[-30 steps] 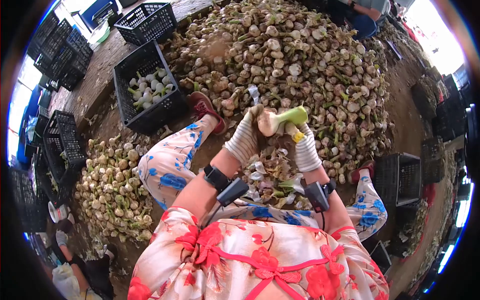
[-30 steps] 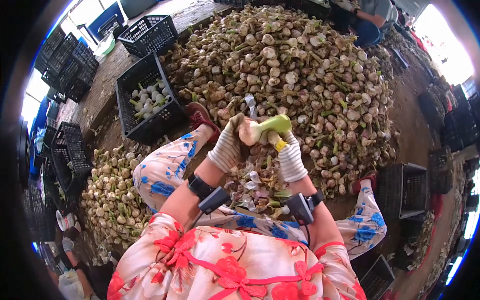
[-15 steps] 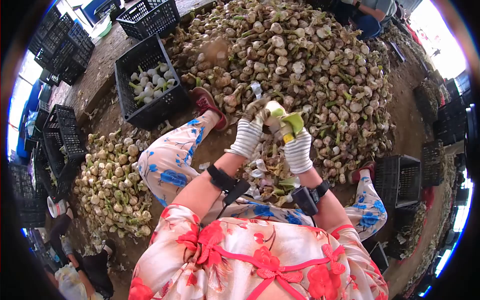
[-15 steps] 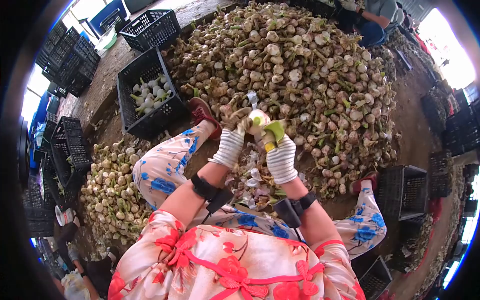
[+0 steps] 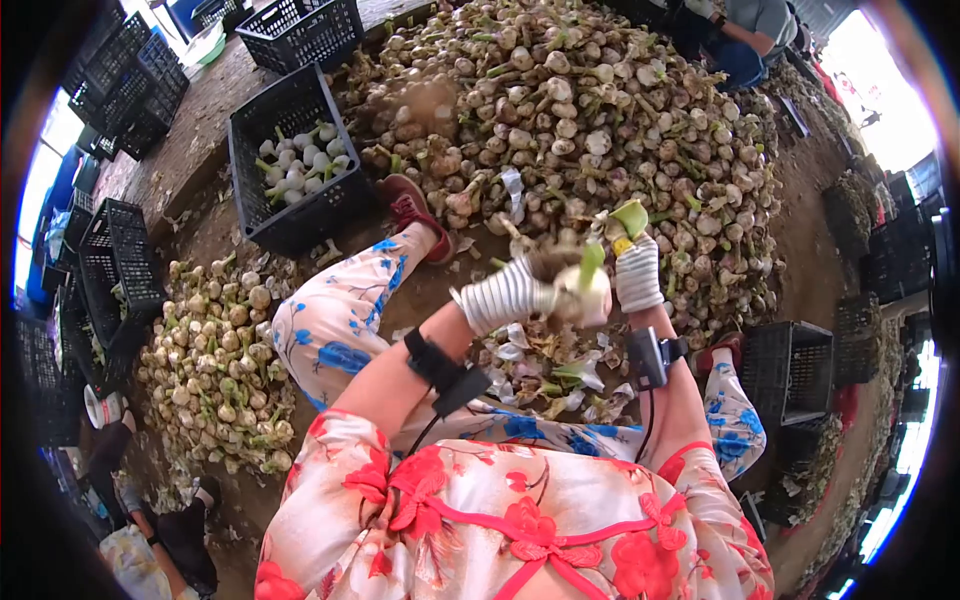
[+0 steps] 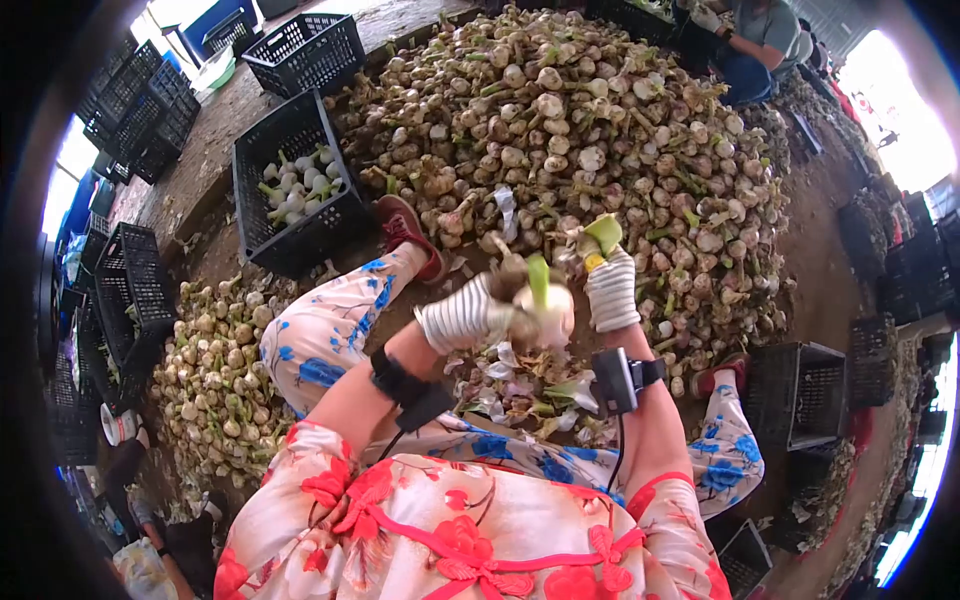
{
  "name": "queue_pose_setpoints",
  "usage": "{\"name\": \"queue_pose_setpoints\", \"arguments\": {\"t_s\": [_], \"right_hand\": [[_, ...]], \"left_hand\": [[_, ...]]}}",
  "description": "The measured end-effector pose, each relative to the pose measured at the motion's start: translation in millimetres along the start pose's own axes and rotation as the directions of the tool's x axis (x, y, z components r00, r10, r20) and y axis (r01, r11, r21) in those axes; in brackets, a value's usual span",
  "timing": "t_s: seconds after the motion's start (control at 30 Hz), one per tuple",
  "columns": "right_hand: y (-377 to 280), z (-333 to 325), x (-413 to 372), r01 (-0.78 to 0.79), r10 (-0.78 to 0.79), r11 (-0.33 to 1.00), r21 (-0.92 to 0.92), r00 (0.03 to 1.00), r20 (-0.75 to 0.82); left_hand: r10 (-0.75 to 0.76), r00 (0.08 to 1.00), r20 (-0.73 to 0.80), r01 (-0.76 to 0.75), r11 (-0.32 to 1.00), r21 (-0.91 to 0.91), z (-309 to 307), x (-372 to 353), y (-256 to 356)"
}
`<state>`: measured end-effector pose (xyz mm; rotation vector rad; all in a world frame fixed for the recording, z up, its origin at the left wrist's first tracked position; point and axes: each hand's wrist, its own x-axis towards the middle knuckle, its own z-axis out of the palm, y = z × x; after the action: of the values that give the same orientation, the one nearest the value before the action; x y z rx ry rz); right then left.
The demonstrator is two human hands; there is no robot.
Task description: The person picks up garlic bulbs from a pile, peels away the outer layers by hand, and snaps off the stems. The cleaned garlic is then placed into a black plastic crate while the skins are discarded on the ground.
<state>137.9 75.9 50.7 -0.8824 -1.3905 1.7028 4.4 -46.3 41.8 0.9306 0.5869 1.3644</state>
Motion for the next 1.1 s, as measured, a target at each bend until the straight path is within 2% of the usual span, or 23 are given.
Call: {"name": "queue_pose_setpoints", "arguments": {"t_s": [0.03, 0.07, 0.13, 0.2, 0.27, 0.3, 0.33, 0.4, 0.43, 0.5, 0.53, 0.6, 0.67, 0.73, 0.8, 0.83, 0.87, 0.9, 0.93, 0.97, 1.0, 1.07, 1.1], "right_hand": [[2, -3, 2, -0.029, 0.029, 0.999, -0.031, 0.999, 0.018], [7, -5, -1, -0.068, 0.070, 0.996, -0.060, 0.997, 0.033], [-12, 3, -15, -0.181, 0.160, 0.966, 0.183, 0.979, 0.122], [-16, 1, -16, -0.249, 0.168, 0.943, 0.220, 0.929, 0.331], [-12, 21, -31, -0.163, 0.097, 0.954, 0.251, 0.961, 0.259], [0, 29, -30, -0.235, 0.158, 0.941, 0.241, 0.941, 0.299], [13, 40, -35, 0.060, -0.051, 0.988, -0.139, 0.996, 0.068], [13, 37, -29, 0.188, -0.144, 0.797, -0.574, 0.982, 0.122], [23, 32, -29, 0.185, -0.138, 0.798, -0.574, 0.983, 0.125], [23, 40, -32, 0.200, -0.182, 0.935, -0.293, 0.979, 0.089], [14, 35, -37, 0.189, -0.158, 0.926, -0.327, 0.980, 0.119], [24, 16, -24, 0.024, -0.026, 1.000, 0.018, 0.994, 0.102], [26, 5, -13, 0.110, -0.124, 0.984, 0.139, 0.987, 0.101], [19, 4, -16, 0.130, -0.087, 0.956, -0.262, 0.982, 0.168], [6, 16, -29, -0.133, 0.095, 0.961, 0.242, 0.982, 0.161], [7, 19, -32, -0.111, 0.043, 0.948, 0.297, 0.974, 0.224], [29, 9, -21, -0.141, 0.076, 0.973, 0.183, 0.944, 0.322], [26, 20, -30, -0.058, 0.040, 0.997, 0.046, 0.947, 0.320], [23, 33, -41, 0.029, 0.002, 0.995, -0.092, 0.946, 0.325], [8, 44, -47, -0.024, 0.077, 0.982, -0.190, 0.957, 0.280], [9, 44, -45, -0.028, 0.080, 0.982, -0.185, 0.957, 0.279], [13, 35, -30, -0.028, 0.002, 0.981, 0.194, 0.992, 0.130], [33, 13, -13, -0.032, 0.024, 0.995, 0.091, 0.996, 0.084]], "left_hand": [[-0.042, 0.999, -0.015, 0.041, 0.999, -0.030, -2, -1, -7], [-0.076, 0.964, -0.255, 0.090, 0.995, 0.046, 4, -4, 8], [-0.003, 0.961, -0.275, -0.029, 0.993, -0.113, -26, 1, -7], [0.021, 0.939, -0.342, -0.055, 0.994, -0.090, -31, -1, 3], [0.040, 0.926, -0.376, -0.083, 0.991, -0.100, -31, 0, -1], [0.036, 0.928, -0.370, -0.078, 0.992, -0.100, -29, 0, -5], [0.014, 0.910, -0.415, -0.090, 0.982, -0.163, -25, 1, -8], [-0.014, 0.888, -0.460, -0.103, 0.968, -0.227, -22, 0, -6], [-0.044, 0.892, -0.450, -0.075, 0.967, -0.244, -23, -2, -4], [-0.068, 0.903, -0.425, -0.025, 0.977, -0.210, -26, -8, -3], [-0.063, 0.901, -0.429, -0.030, 0.978, -0.206, -27, -9, -1], [-0.034, 0.919, -0.393, -0.032, 0.987, -0.158, -23, -12, 5], [-0.090, 0.946, -0.311, 0.027, 0.979, -0.203, -20, -16, 13], [-0.111, 0.963, -0.246, 0.074, 0.985, -0.156, -19, -13, 15], [-0.162, 0.938, -0.308, 0.112, 0.979, -0.173, -20, -15, 15], [-0.168, 0.891, -0.422, 0.150, 0.986, -0.076, -24, -14, 13], [-0.155, 0.832, -0.532, 0.195, 0.981, 0.020, -30, -12, 10], [0.075, 0.828, -0.556, 0.007, 0.990, 0.144, -34, -2, -1], [0.056, 0.746, -0.664, 0.040, 0.991, 0.129, -39, -4, -10], [0.152, 0.700, -0.698, -0.064, 0.987, 0.150, -37, -2, -11], [0.238, 0.642, -0.729, -0.163, 0.971, 0.173, -34, -3, -12], [0.190, 0.646, -0.740, 0.078, 0.947, 0.312, -44, -8, 1], [0.160, 0.662, -0.733, -0.057, 0.985, 0.163, -40, -10, 10]]}}
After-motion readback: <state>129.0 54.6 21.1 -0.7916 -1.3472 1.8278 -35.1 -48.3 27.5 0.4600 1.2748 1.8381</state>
